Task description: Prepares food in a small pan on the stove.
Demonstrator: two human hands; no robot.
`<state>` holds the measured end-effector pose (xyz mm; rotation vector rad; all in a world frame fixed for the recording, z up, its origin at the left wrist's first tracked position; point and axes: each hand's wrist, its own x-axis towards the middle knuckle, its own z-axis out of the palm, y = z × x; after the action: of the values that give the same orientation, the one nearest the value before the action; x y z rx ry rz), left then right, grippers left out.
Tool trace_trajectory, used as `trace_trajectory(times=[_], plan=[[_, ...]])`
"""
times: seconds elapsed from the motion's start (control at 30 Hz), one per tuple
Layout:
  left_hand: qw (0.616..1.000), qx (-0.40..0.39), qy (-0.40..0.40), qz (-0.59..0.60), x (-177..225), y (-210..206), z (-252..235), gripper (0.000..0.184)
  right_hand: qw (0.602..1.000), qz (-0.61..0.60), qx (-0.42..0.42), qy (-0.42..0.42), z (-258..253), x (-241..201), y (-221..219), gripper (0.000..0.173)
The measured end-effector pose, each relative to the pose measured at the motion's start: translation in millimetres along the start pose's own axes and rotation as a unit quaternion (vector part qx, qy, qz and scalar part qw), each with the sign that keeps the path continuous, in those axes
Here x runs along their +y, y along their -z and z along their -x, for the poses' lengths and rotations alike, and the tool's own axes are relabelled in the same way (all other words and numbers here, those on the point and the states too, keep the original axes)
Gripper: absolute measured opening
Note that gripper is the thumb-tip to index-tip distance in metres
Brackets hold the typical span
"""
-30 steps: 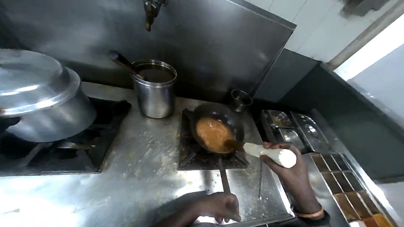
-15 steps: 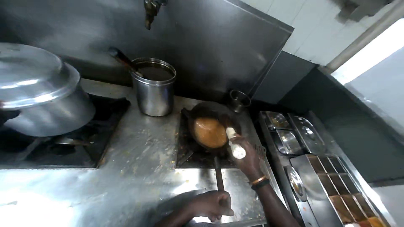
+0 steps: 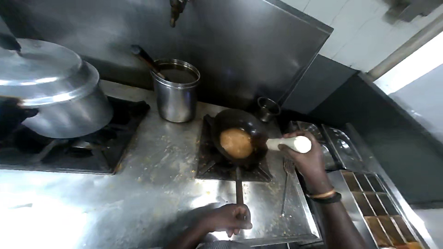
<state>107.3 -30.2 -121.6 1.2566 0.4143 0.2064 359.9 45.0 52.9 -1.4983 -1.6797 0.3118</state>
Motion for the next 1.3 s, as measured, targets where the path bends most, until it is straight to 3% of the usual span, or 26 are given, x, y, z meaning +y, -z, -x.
trace_trajectory(times=[0.17,0.27,0.37,0.43,0.53,0.63,0.7,0.77,0.83,0.9,0.97,1.03,1.13,1.23,1.3], plan=[[0.999,0.012,0.022,-0.026,-1,-7,-10,0.029,0.99,-0.124,0.003,-0.07,29,-27,12,0.051],[0.996,0.041,0.05,-0.067,6,-14,-8,0.029,0.997,-0.062,-0.003,-0.034,33,-28,21,0.05],[0.994,0.066,0.049,-0.071,14,-17,-1,0.025,1.0,-0.001,0.024,0.019,15,15,12,0.05],[0.997,0.063,0.029,-0.032,25,-17,8,0.019,0.995,-0.065,0.071,0.017,5,50,-12,0.051],[0.998,0.055,-0.019,0.035,45,-12,35,0.016,0.975,-0.16,0.115,-0.097,14,55,-33,0.05],[0.99,0.128,-0.025,0.044,60,2,76,0.016,0.987,-0.111,0.078,-0.083,37,39,-3,0.051],[0.978,0.208,-0.01,0.004,61,8,94,0.021,0.989,-0.091,0.108,-0.05,39,45,9,0.053],[0.963,0.267,0.016,-0.034,59,10,100,0.022,0.972,-0.149,0.174,-0.057,32,62,-6,0.055],[0.96,0.279,-0.004,-0.026,54,12,100,0.018,0.925,-0.278,0.234,-0.109,23,79,-45,0.057],[0.967,0.254,-0.031,0.004,50,17,100,0.019,0.863,-0.399,0.25,-0.186,21,85,-79,0.055],[0.971,0.23,-0.05,0.031,46,23,103,0.021,0.841,-0.441,0.225,-0.217,30,86,-88,0.052],[0.967,0.243,-0.057,0.051,41,30,107,0.028,0.886,-0.38,0.181,-0.193,44,87,-75,0.056],[0.943,0.327,-0.026,0.06,39,36,113,0.05,0.959,-0.223,0.116,-0.128,54,71,-36,0.057],[0.923,0.374,0.008,0.093,38,43,111,0.065,0.987,-0.102,0.097,-0.073,47,40,-6,0.052],[0.93,0.339,0.032,0.137,44,36,109,0.063,0.992,-0.06,0.11,0.0,40,23,0,0.049]])
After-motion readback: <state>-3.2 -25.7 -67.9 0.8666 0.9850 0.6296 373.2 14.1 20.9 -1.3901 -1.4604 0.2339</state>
